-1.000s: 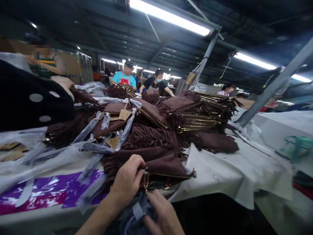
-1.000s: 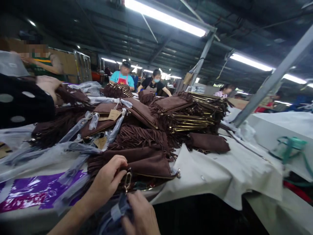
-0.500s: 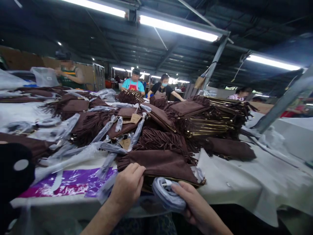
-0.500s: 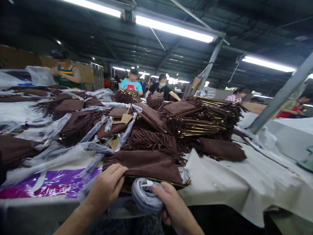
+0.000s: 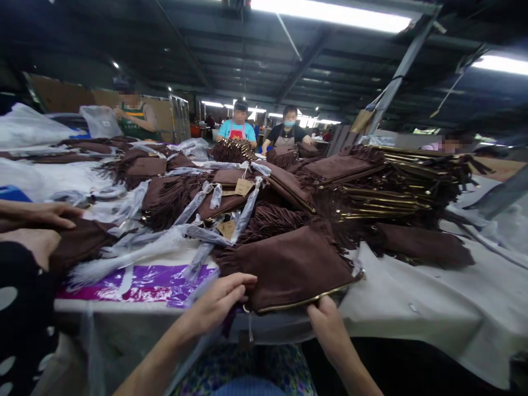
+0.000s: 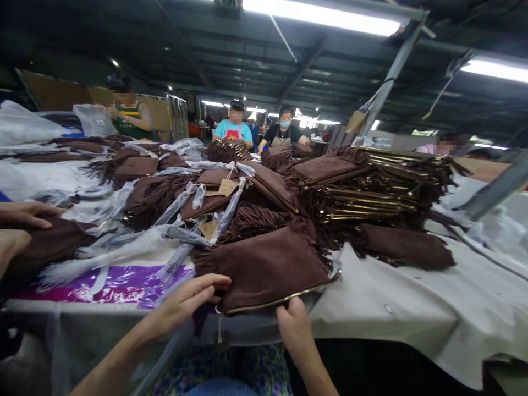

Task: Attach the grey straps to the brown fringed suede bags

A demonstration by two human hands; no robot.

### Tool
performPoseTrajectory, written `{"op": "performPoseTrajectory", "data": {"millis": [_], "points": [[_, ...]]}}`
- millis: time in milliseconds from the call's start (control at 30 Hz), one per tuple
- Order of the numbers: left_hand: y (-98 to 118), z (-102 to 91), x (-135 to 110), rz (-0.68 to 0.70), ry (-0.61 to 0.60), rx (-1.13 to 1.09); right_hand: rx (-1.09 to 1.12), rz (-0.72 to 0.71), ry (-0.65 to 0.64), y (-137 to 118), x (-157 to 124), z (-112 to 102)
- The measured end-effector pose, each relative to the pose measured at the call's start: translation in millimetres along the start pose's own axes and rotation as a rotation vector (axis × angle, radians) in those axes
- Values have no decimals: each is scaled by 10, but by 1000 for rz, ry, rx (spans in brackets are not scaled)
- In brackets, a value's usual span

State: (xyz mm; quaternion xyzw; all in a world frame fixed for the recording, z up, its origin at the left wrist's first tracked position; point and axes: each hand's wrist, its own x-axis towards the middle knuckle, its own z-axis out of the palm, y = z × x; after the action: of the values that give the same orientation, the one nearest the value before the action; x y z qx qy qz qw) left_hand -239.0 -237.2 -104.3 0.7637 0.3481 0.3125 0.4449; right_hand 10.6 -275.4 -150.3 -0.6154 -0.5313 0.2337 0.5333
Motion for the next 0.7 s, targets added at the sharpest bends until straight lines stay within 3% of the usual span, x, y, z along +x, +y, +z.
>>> {"op": "performPoseTrajectory", "data": {"millis": [100, 167, 300, 433, 500, 567, 633, 700], "points": [[-95, -30, -152, 113, 45, 95, -55, 48, -107, -62, -249, -273], [-123, 52, -217, 175, 50, 224, -22, 117, -211, -106, -417, -310], [-142, 230, -225, 179, 121, 535, 91, 211, -439, -84, -721, -29], [-104, 245, -202, 208, 102, 639, 189, 170, -374, -44, -834, 316], [-73, 250, -213, 266, 97, 656, 148, 93, -338, -127, -818, 391], [-70, 281, -209, 320, 138, 695, 51, -76, -356, -271, -776, 393], [-118, 322, -158, 374, 209, 753, -68, -270, -382, -397, -697, 313], [-211, 342, -60, 438, 278, 817, -180, -362, -333, -430, -554, 117]]}}
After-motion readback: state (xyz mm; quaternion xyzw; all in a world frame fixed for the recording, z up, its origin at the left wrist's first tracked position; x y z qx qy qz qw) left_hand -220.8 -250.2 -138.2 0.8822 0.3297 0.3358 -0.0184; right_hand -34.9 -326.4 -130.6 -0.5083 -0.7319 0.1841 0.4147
